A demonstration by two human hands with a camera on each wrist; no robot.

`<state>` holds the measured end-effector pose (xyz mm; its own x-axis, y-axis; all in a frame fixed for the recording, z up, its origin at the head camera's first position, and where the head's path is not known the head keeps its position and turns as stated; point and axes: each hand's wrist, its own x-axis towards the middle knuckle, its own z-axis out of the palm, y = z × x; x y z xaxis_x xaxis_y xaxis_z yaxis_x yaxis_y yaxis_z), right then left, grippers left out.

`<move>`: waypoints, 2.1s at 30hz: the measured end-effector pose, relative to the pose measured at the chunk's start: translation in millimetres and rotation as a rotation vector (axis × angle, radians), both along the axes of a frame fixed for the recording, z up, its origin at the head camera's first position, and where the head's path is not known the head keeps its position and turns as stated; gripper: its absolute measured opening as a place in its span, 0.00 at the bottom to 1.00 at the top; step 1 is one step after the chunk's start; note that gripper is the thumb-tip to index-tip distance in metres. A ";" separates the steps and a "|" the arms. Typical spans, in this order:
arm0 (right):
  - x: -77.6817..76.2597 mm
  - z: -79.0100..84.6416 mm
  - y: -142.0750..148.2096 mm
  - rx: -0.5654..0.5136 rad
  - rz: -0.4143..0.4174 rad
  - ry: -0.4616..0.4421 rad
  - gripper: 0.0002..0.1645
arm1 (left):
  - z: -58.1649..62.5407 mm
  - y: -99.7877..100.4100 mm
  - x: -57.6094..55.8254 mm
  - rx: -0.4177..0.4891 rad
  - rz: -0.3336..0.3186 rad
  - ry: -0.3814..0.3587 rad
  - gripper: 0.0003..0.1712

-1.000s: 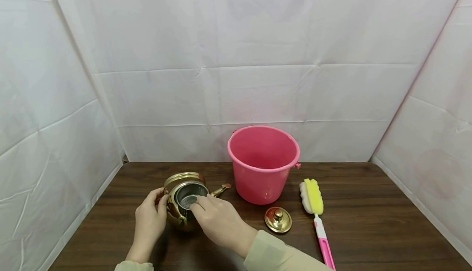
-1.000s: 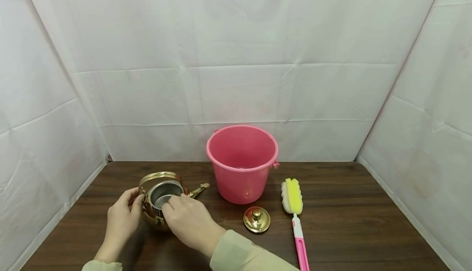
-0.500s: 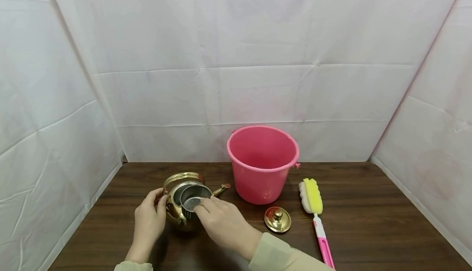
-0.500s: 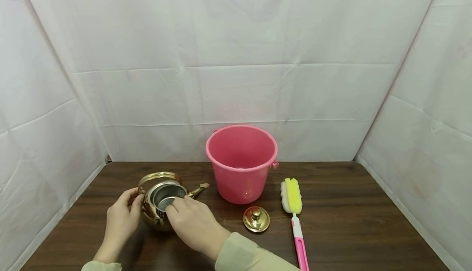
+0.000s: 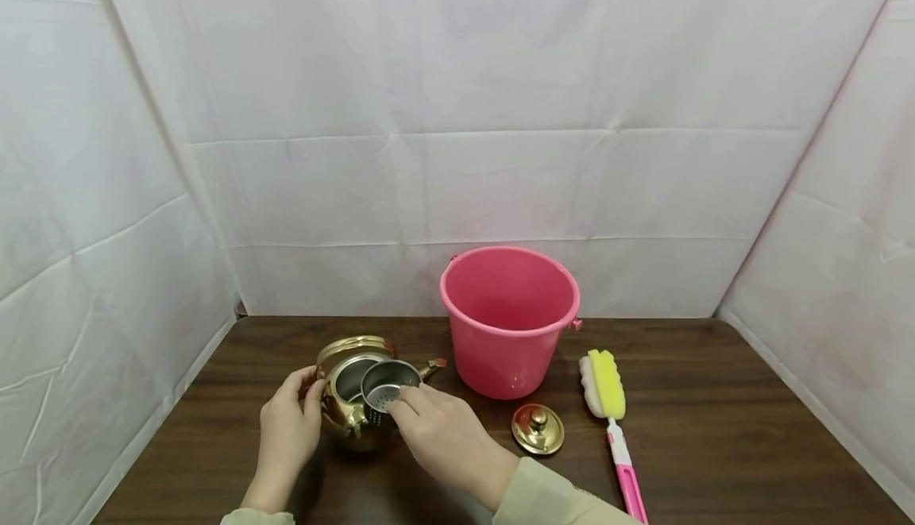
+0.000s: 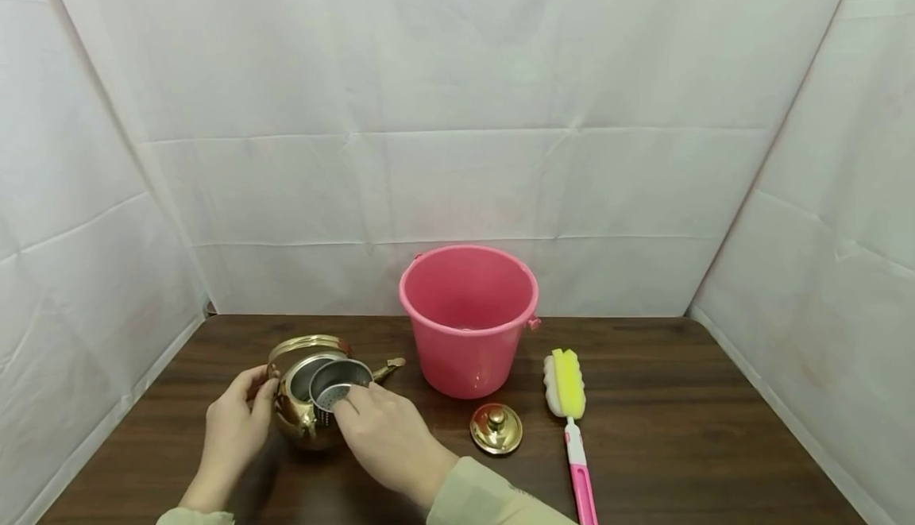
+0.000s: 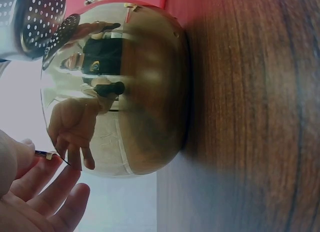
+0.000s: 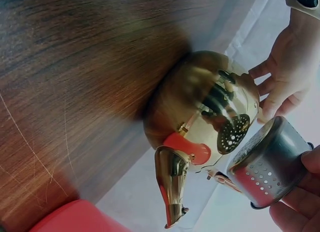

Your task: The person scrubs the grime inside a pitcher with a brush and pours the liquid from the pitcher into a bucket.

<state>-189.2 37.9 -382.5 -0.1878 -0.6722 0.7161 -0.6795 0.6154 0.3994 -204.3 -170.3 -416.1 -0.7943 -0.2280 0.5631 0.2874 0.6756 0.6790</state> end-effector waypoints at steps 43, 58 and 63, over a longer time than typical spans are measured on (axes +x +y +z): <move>-5.9 -5.4 34.2 -0.021 -0.032 -0.023 0.17 | 1.3 0.7 1.1 -0.010 0.008 0.015 0.10; -7.0 -6.9 39.6 -0.026 -0.038 -0.021 0.23 | 1.4 -0.1 0.5 -0.016 0.023 0.020 0.09; -6.2 -7.4 42.5 -0.030 -0.040 -0.029 0.26 | 2.4 0.2 0.7 -0.009 0.016 0.001 0.10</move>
